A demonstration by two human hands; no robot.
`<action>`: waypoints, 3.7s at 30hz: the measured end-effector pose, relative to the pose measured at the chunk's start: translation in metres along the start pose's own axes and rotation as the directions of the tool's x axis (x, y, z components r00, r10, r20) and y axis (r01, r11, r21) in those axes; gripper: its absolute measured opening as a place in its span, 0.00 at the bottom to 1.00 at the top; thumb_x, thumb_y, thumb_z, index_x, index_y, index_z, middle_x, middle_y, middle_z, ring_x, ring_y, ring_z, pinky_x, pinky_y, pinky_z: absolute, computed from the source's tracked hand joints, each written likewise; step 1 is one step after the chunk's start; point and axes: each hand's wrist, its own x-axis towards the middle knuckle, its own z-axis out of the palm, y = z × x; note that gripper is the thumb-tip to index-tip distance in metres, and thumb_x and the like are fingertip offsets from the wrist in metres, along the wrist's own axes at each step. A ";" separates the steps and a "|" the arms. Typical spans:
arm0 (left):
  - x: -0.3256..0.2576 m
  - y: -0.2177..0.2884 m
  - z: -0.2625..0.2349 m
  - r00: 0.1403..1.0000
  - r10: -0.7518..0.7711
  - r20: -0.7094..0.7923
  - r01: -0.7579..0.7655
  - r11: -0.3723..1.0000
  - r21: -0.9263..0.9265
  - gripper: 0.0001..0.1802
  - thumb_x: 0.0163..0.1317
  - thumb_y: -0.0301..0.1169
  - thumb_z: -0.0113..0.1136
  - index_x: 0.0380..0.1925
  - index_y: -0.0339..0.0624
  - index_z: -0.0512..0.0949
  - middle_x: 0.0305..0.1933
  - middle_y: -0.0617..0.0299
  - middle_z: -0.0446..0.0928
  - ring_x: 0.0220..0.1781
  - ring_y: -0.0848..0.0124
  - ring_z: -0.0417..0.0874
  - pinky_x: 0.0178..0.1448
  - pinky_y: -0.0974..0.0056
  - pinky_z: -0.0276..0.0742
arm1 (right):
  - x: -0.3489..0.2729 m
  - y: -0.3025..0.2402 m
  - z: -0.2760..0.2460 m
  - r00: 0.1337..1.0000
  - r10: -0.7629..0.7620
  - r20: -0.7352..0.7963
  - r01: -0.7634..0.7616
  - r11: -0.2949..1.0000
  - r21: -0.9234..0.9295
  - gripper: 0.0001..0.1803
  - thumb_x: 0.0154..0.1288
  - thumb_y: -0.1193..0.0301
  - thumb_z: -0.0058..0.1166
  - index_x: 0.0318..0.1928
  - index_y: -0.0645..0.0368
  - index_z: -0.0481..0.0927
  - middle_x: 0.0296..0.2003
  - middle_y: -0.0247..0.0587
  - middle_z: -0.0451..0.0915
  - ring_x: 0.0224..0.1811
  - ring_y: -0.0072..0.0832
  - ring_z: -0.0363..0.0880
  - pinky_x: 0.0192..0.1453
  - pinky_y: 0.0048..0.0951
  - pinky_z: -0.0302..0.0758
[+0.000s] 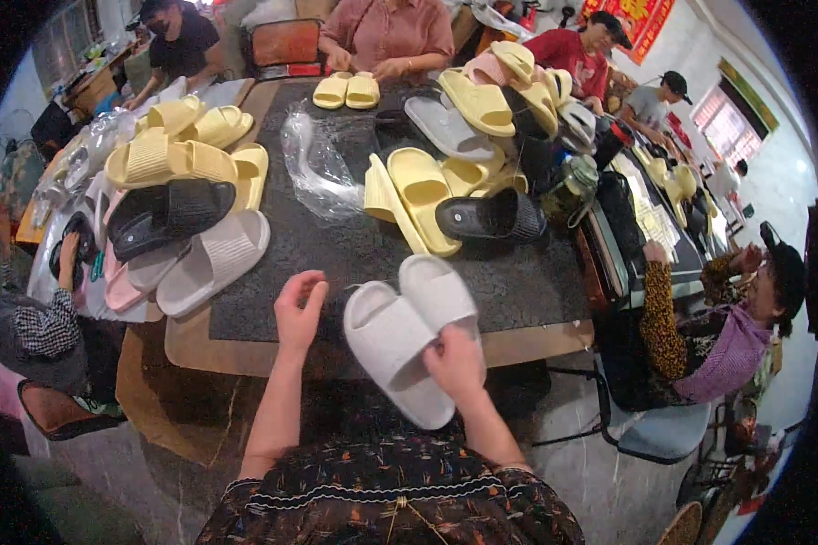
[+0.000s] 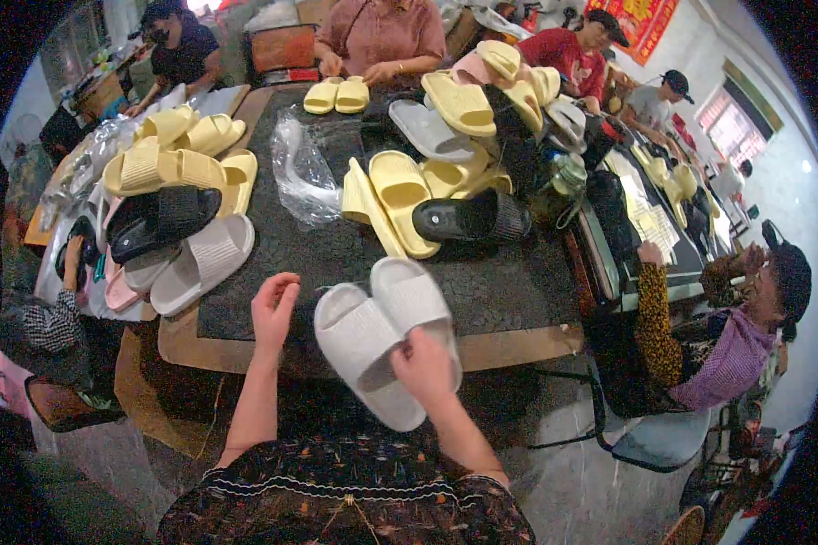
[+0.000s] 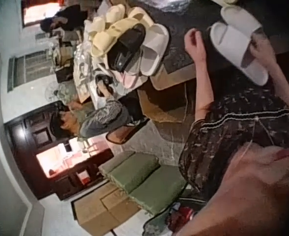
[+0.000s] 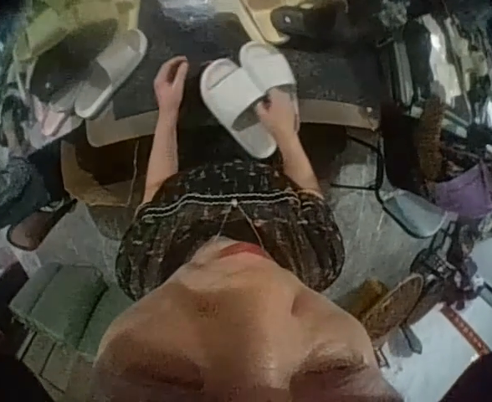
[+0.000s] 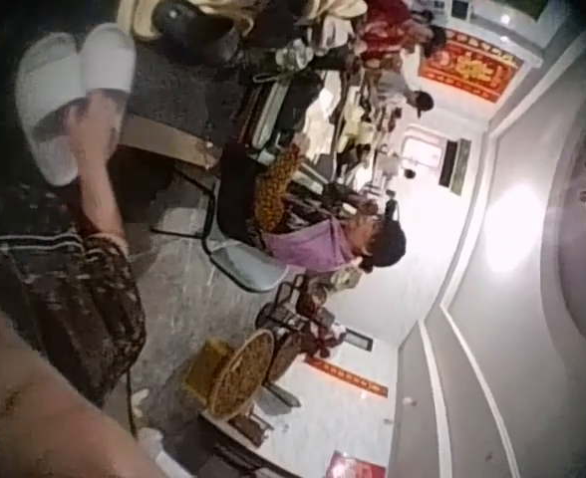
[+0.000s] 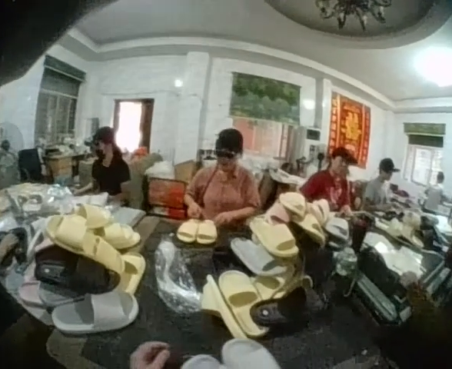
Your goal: Organizing, pairing, and inspecting various plastic slippers on a workshop table.
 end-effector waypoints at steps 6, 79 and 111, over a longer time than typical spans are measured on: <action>-0.011 -0.027 -0.020 0.990 0.139 0.029 -0.139 0.913 0.383 0.06 0.58 0.25 0.61 0.35 0.36 0.79 0.34 0.58 0.78 0.34 0.69 0.80 0.41 0.66 0.75 | 0.035 0.061 -0.094 0.916 0.183 -0.358 -0.259 0.950 -0.176 0.15 0.57 0.63 0.52 0.38 0.62 0.75 0.31 0.55 0.80 0.36 0.54 0.78 0.41 0.52 0.73; 0.006 0.124 -0.056 0.793 0.607 -0.053 -0.486 0.683 0.546 0.25 0.37 0.31 0.79 0.24 0.38 0.68 0.37 0.51 0.73 0.38 0.54 0.74 0.44 0.59 0.71 | 0.024 0.025 0.035 0.996 -0.071 0.059 0.018 0.776 0.630 0.13 0.59 0.75 0.61 0.45 0.62 0.79 0.35 0.31 0.79 0.34 0.16 0.76 0.39 0.19 0.73; -0.008 0.037 -0.019 0.926 -0.085 0.368 -0.249 0.594 0.765 0.29 0.52 0.36 0.68 0.53 0.44 0.67 0.45 0.48 0.75 0.45 0.48 0.78 0.46 0.50 0.76 | 0.036 0.027 0.034 0.992 -0.042 -0.115 0.083 0.922 0.377 0.25 0.69 0.63 0.49 0.62 0.63 0.67 0.57 0.52 0.68 0.57 0.45 0.70 0.63 0.38 0.66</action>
